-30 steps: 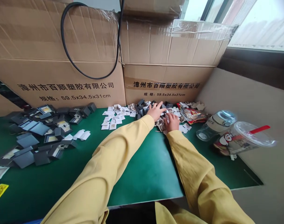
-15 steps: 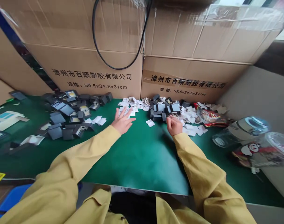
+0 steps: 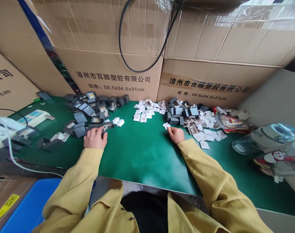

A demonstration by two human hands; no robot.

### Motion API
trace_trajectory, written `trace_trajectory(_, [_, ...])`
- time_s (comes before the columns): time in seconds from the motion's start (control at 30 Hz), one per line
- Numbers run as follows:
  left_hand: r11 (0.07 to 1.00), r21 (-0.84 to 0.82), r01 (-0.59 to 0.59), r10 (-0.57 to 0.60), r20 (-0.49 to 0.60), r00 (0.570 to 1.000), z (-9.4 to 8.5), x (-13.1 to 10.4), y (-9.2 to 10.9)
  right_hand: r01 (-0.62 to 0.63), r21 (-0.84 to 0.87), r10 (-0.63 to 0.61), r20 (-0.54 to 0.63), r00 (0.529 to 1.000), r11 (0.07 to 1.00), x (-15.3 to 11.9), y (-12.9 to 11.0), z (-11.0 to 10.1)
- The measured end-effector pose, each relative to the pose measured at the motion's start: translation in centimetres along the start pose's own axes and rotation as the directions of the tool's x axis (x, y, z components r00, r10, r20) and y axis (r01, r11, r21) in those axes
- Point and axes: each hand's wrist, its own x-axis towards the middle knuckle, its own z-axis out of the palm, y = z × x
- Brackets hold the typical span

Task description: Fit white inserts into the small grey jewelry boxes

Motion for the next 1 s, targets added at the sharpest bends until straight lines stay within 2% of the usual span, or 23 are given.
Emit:
trace_trajectory(0.17, [0.990,-0.141,-0.019,0.025,0.041,0.999,1.2,-0.1,1.2,0.058,-0.003,-0.058,0.028,0.998,0.998,0.1,-0.2,0.1])
trace_trajectory(0.33, [0.899,-0.371,-0.233,0.264,0.036,0.964,2.9,-1.1,2.6,0.045,0.014,-0.046,0.025,0.999,0.999,0.1,-1.0,0.4])
trace_trajectory(0.43, [0.799,-0.525,-0.294,0.388,0.077,0.918,3.9,-0.5,4.1,0.079,0.039,-0.081,0.041,0.996,0.996,0.1,-3.2,1.2])
trace_trajectory(0.53, [0.728,-0.610,-0.314,0.469,0.109,0.876,4.7,1.0,5.9,0.143,0.065,-0.147,0.052,0.988,0.987,0.2,-6.0,2.1])
trace_trajectory(0.63, [0.666,-0.639,-0.385,0.581,0.120,0.805,5.4,2.9,8.3,0.183,0.112,-0.186,0.019,0.982,0.977,0.7,-8.2,2.8])
trace_trajectory(0.73, [0.578,-0.694,-0.430,0.671,0.104,0.734,6.0,4.3,11.0,0.139,0.195,-0.140,-0.007,0.990,0.971,1.3,-8.9,3.2])
trace_trajectory(0.8, [0.521,-0.765,-0.380,0.679,0.102,0.727,6.6,4.8,12.5,0.089,0.239,-0.086,-0.023,0.996,0.967,1.7,-8.8,3.4])
trace_trajectory(0.9, [0.469,-0.851,-0.235,0.623,0.130,0.772,7.5,4.8,13.7,0.069,0.244,-0.052,-0.076,0.996,0.967,2.1,-8.2,3.5])
trace_trajectory(1.0, [0.392,-0.919,0.049,0.495,0.255,0.831,8.5,4.8,13.6,0.071,0.161,-0.044,-0.167,0.985,0.984,2.6,-7.0,3.2])
